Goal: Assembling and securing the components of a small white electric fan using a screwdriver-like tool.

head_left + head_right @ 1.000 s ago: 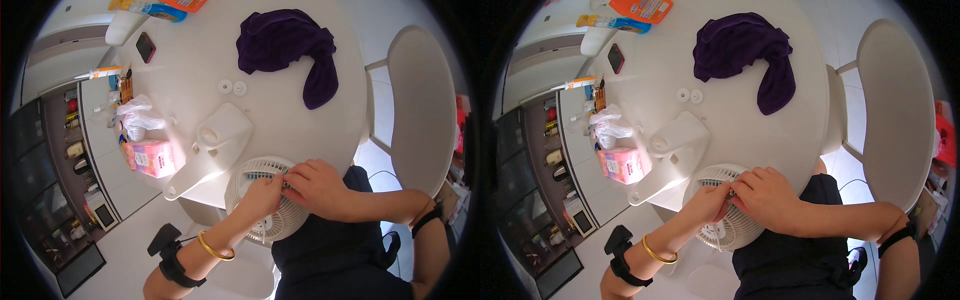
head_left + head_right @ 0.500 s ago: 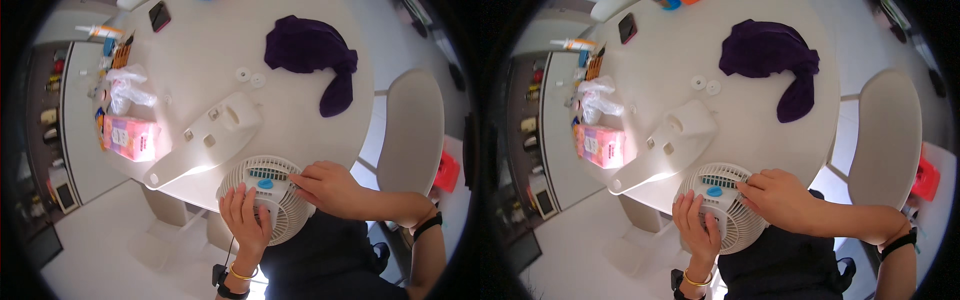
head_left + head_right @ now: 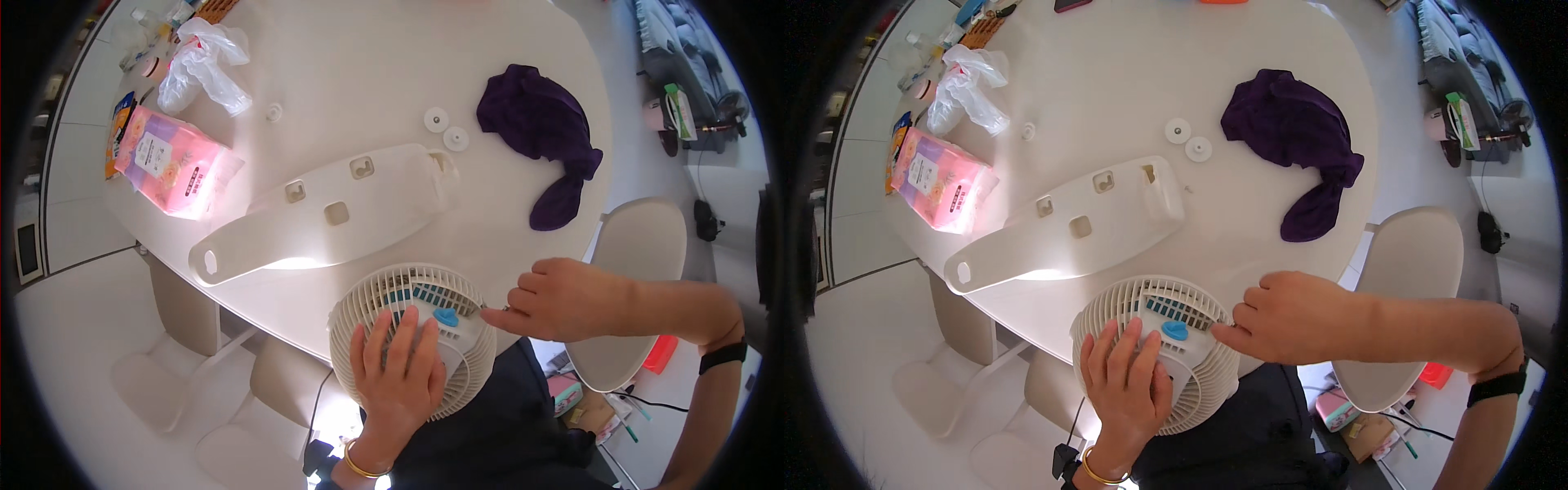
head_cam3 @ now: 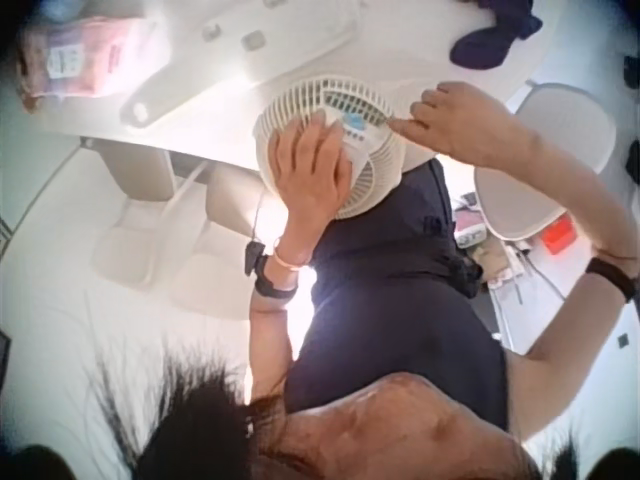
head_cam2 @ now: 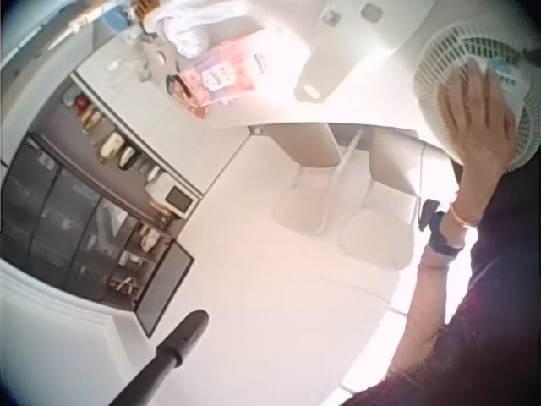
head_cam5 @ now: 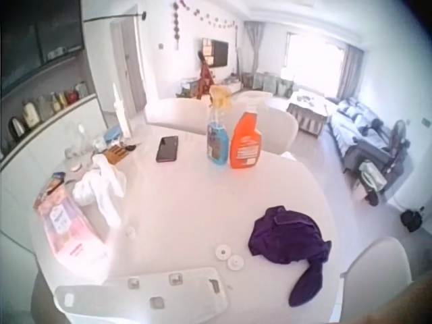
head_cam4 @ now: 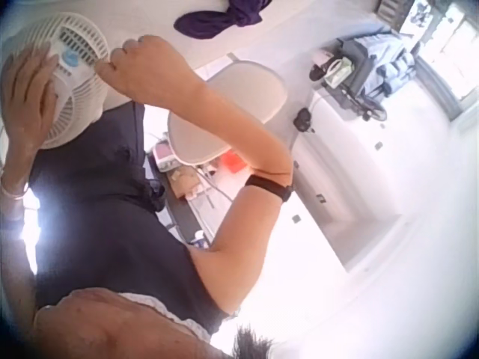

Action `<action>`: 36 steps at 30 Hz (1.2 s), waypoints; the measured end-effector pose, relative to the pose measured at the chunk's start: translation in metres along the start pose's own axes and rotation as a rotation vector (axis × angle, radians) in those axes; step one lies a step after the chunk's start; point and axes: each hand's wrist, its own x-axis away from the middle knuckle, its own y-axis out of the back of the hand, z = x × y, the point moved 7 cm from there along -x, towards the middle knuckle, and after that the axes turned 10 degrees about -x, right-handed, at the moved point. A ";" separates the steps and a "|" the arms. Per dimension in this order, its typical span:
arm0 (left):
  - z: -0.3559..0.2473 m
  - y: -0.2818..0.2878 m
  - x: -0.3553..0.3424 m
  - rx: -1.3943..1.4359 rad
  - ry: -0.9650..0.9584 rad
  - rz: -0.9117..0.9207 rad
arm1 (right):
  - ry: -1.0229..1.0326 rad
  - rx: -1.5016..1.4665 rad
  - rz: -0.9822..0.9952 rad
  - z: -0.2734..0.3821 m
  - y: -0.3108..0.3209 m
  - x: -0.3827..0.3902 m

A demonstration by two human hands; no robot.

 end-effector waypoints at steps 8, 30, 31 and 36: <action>-0.003 -0.001 0.000 0.048 -0.006 0.022 | -0.370 -0.432 -0.355 0.005 -0.031 0.004; -0.005 0.000 -0.002 0.016 -0.041 0.024 | -0.707 -0.469 -0.566 0.010 -0.045 0.001; -0.004 -0.001 -0.002 0.009 -0.041 0.028 | -0.703 -0.476 -0.570 0.002 -0.045 0.005; -0.004 -0.002 0.000 -0.011 -0.024 0.021 | -0.430 -0.395 -0.404 0.002 -0.043 0.005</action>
